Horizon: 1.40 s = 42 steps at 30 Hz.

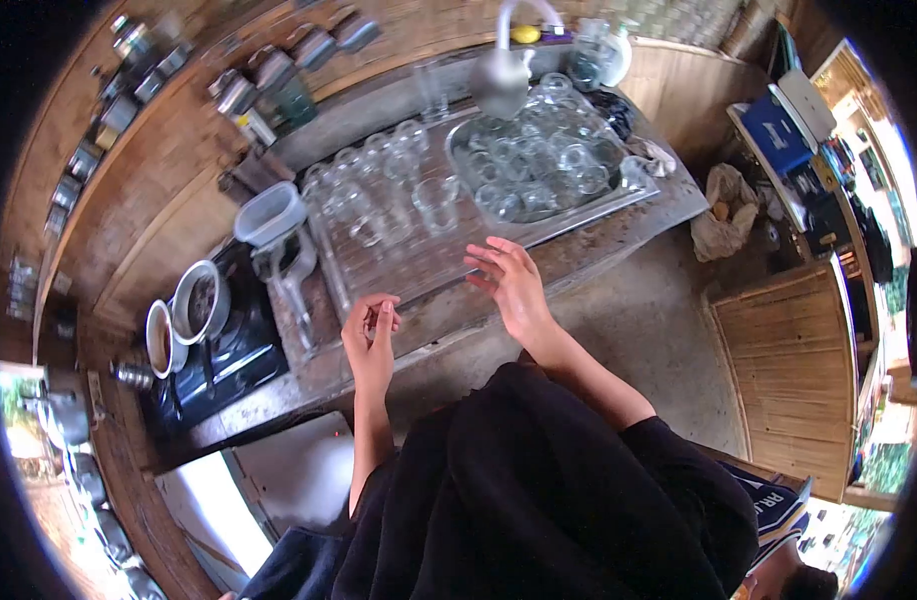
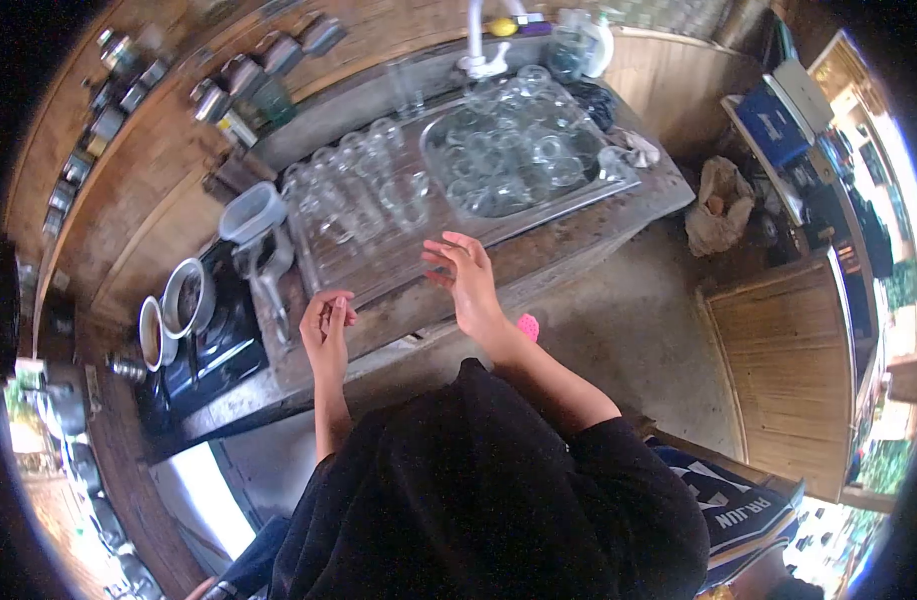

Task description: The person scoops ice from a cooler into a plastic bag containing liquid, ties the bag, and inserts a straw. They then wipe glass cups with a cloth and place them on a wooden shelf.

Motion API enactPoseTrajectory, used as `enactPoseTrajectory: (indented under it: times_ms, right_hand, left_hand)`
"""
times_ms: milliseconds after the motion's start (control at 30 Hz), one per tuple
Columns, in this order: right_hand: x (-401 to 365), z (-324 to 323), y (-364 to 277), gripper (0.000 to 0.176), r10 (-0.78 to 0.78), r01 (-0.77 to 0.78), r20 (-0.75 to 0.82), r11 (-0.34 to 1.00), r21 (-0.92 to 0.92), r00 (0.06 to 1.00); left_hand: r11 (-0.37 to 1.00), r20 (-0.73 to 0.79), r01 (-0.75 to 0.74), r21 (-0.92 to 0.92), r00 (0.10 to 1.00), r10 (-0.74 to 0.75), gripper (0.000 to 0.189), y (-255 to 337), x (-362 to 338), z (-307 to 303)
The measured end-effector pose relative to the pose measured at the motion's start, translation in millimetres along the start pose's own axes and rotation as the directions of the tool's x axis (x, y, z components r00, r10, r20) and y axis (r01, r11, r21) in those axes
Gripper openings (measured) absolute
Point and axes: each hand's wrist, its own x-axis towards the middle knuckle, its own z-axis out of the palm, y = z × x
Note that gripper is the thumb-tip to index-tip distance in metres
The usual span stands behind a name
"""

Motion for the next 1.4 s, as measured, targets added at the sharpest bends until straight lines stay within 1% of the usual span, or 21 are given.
enactPoseTrajectory:
  times_ms: [67,100,200,233,333,367,400,467,500,600,633,733,767,867,1000,1100,1167,1200,1267,1300,1400]
  right_hand:
    - [16.0,-40.1,-22.4,0.030,-0.068,0.068,-0.032,0.998,-0.014,0.997]
    - [22.6,-56.1,-38.5,0.027,-0.089,0.091,-0.090,0.996,0.010,0.992]
    - [57.5,-120.2,-82.0,0.023,-0.207,0.183,-0.161,0.972,-0.149,0.965]
    - [67.5,-137.0,-98.1,0.019,-0.241,0.191,-0.217,0.954,-0.229,0.946]
    - [104.0,-199.8,-129.3,0.017,-0.273,0.170,-0.276,0.922,-0.347,0.921]
    - [118.0,-217.8,-135.9,0.019,-0.292,0.167,-0.288,0.906,-0.390,0.912]
    - [132.1,-234.7,-139.5,0.021,-0.419,0.237,-0.231,0.801,-0.550,0.878]
    - [155.0,-263.8,-149.0,0.025,-0.619,0.334,-0.055,0.494,-0.803,0.783]
    - [159.8,-267.5,-163.9,0.045,-0.664,0.263,0.038,0.242,-0.934,0.747]
    - [169.4,-262.0,-187.6,0.068,-0.685,0.013,0.060,-0.074,-0.997,0.726]
    - [178.3,-270.1,-188.0,0.086,-0.617,0.013,0.032,-0.034,-0.999,0.787]
    - [195.4,-279.0,-192.7,0.087,-0.609,-0.066,0.005,-0.094,-0.993,0.793]
    - [198.7,-281.0,-194.8,0.086,-0.611,-0.115,0.004,-0.156,-0.981,0.792]
    - [211.2,-301.4,-190.1,0.082,-0.608,-0.066,0.020,-0.120,-0.991,0.794]
    - [206.4,-299.3,-202.4,0.075,-0.502,0.050,0.004,0.079,-0.996,0.865]
    - [196.1,-287.1,-212.2,0.067,-0.618,0.201,0.160,-0.003,-0.980,0.770]
    - [192.8,-269.2,-226.6,0.067,-0.608,0.256,0.205,-0.004,-0.967,0.767]
    - [190.0,-258.4,-234.5,0.067,-0.601,0.283,0.230,-0.006,-0.959,0.765]
    - [188.6,-233.1,-249.5,0.064,-0.603,0.381,0.278,0.047,-0.923,0.748]
    - [189.0,-221.2,-254.2,0.063,-0.604,0.431,0.311,0.060,-0.900,0.734]
    - [190.9,-189.5,-257.5,0.063,-0.585,0.556,0.384,0.141,-0.819,0.715]
  left_hand:
    - [1.000,0.028,0.028,-0.014,0.999,-0.028,0.013,-3.2,13.4,40.4]
    - [1.000,0.076,0.023,-0.013,0.997,-0.022,0.014,-4.2,20.6,59.6]
    - [0.997,0.131,0.059,-0.048,0.990,-0.052,0.013,-7.5,38.7,121.2]
    - [0.998,0.151,0.045,-0.042,0.988,-0.038,0.013,-6.1,44.7,140.6]
    - [0.999,0.183,0.050,-0.007,0.982,-0.048,0.014,-16.5,64.0,186.8]
    - [0.999,0.187,0.053,0.004,0.981,-0.053,0.014,-21.3,71.7,200.3]
    - [0.999,0.190,0.052,0.007,0.980,-0.052,0.014,-24.7,79.5,213.5]
    - [0.999,0.198,0.054,0.008,0.979,-0.054,0.014,-28.6,93.1,239.0]
    - [0.998,0.199,0.056,0.012,0.978,-0.057,0.014,-28.7,98.5,251.4]
    - [0.998,0.203,0.066,0.017,0.977,-0.068,0.013,-28.6,108.2,282.7]
    - [0.998,0.213,0.066,0.018,0.975,-0.069,0.013,-30.3,110.7,289.1]
    - [0.995,0.232,0.086,0.052,0.968,-0.095,0.013,-29.5,115.9,306.9]
    - [0.993,0.240,0.099,0.072,0.964,-0.113,0.013,-28.1,116.7,310.7]
    - [0.989,0.264,0.089,0.121,0.957,-0.118,0.013,-23.6,121.0,317.4]
    - [0.984,0.272,0.104,0.144,0.952,-0.140,0.014,-23.7,128.0,324.4]
    - [0.982,0.285,0.102,0.159,0.948,-0.145,0.014,-25.5,139.8,331.8]
    - [0.982,0.296,0.113,0.151,0.943,-0.154,0.015,-28.9,144.7,334.7]
    - [0.983,0.296,0.154,0.102,0.938,-0.177,0.015,-29.7,147.8,337.6]
    - [0.972,0.294,0.234,0.002,0.929,-0.224,0.015,-31.5,158.7,345.8]
    - [0.978,0.322,0.207,0.021,0.925,-0.202,0.025,-35.4,165.9,348.3]
    - [0.891,0.377,0.428,-0.153,0.858,-0.348,0.038,-14.0,184.2,360.4]
